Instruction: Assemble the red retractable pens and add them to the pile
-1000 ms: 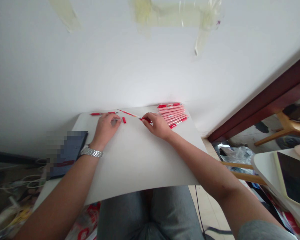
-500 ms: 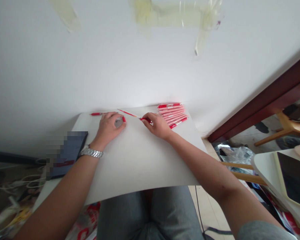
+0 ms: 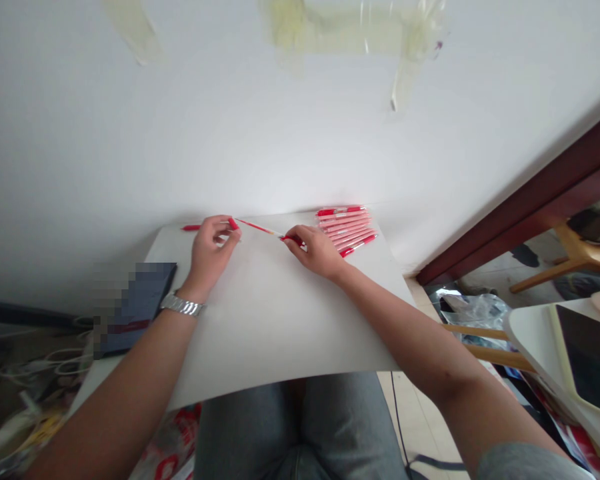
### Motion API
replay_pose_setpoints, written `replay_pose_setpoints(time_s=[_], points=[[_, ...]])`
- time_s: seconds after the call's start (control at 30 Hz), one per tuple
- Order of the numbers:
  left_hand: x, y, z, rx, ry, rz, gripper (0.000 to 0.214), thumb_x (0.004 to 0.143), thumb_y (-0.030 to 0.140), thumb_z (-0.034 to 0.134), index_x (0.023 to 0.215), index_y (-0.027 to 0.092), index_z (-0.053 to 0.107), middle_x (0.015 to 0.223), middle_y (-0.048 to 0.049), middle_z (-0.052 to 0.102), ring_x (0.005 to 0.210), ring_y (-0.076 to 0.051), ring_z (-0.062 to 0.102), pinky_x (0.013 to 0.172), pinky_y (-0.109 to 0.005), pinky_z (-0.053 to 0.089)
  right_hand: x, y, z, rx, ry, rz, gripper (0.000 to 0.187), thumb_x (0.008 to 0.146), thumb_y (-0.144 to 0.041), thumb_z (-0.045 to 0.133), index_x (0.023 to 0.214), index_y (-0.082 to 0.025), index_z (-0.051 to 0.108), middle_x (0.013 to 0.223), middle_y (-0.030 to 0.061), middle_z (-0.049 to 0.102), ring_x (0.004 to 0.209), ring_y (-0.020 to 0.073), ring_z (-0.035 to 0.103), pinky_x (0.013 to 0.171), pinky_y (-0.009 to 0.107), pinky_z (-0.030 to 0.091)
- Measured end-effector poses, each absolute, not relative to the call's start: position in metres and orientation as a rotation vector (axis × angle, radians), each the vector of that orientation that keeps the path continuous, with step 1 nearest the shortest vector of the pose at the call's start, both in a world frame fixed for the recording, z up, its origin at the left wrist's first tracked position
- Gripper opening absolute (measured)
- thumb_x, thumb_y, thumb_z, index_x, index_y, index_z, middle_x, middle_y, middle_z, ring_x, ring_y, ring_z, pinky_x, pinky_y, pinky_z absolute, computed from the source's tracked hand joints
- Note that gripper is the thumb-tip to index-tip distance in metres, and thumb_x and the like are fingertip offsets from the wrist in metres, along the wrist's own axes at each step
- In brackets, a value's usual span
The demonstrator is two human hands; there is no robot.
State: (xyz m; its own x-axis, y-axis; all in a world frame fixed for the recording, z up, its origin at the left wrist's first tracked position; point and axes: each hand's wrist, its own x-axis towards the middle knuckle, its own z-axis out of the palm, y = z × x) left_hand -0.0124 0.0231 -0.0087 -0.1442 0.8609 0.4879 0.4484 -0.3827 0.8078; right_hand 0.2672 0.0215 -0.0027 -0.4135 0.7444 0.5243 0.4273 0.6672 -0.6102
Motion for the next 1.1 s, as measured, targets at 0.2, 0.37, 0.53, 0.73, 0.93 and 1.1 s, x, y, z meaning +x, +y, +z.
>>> replay_pose_setpoints(time_s=[0.2,0.37,0.53,0.73,0.93,1.1], points=[[-0.01,0.026,-0.007,1.363,1.234,1.723,0.047,0.084,0.039,0.083,0.122,0.027,0.06,0.109,-0.0044,0.073,0.106,-0.021,0.072,0.088,-0.032,0.054,0.268,0.022,-0.004,-0.893,-2.077,0.484,0.026,0.109,-0.043,0.055,0.103,-0.021,0.068,0.094,0.0061,0.073,0.079,0.018,0.063,0.075,0.032,0.049],[-0.007,0.026,-0.004,1.246,1.201,1.681,0.044,0.085,0.036,0.081,0.122,0.031,0.057,0.114,-0.0033,0.075,0.115,-0.021,0.073,0.081,-0.03,0.053,0.268,0.022,-0.005,-0.902,-2.087,0.483,0.028,0.109,-0.045,0.054,0.104,-0.021,0.068,0.094,0.0066,0.074,0.079,0.0185,0.063,0.075,0.033,0.05],[-0.003,0.021,0.003,1.216,1.159,1.653,0.044,0.083,0.038,0.082,0.119,0.031,0.057,0.115,-0.0039,0.077,0.115,-0.021,0.073,0.077,-0.028,0.051,0.268,0.023,-0.006,-0.897,-2.096,0.473,0.026,0.109,-0.043,0.055,0.103,-0.021,0.068,0.094,0.0061,0.074,0.079,0.0182,0.063,0.075,0.032,0.05],[0.0,0.017,0.006,1.243,1.115,1.623,0.046,0.081,0.042,0.085,0.117,0.031,0.058,0.116,-0.0053,0.079,0.109,-0.021,0.075,0.076,-0.029,0.052,0.268,0.022,-0.006,-0.899,-2.107,0.48,0.023,0.108,-0.04,0.056,0.104,-0.021,0.068,0.094,0.0057,0.073,0.08,0.0183,0.063,0.076,0.032,0.049],[0.0,0.016,0.006,1.24,1.058,1.613,0.049,0.079,0.043,0.089,0.116,0.031,0.06,0.111,-0.0045,0.08,0.117,-0.023,0.073,0.08,-0.029,0.053,0.268,0.022,-0.006,-0.905,-2.104,0.487,0.025,0.109,-0.042,0.056,0.105,-0.021,0.069,0.094,0.0061,0.073,0.08,0.0183,0.063,0.077,0.032,0.05],[0.0,0.017,0.001,1.305,1.041,1.624,0.051,0.079,0.044,0.091,0.117,0.03,0.06,0.111,-0.0049,0.08,0.116,-0.023,0.074,0.086,-0.032,0.055,0.267,0.022,-0.006,-0.916,-2.1,0.491,0.029,0.109,-0.046,0.054,0.104,-0.021,0.069,0.094,0.0065,0.073,0.08,0.0185,0.063,0.076,0.032,0.05]])
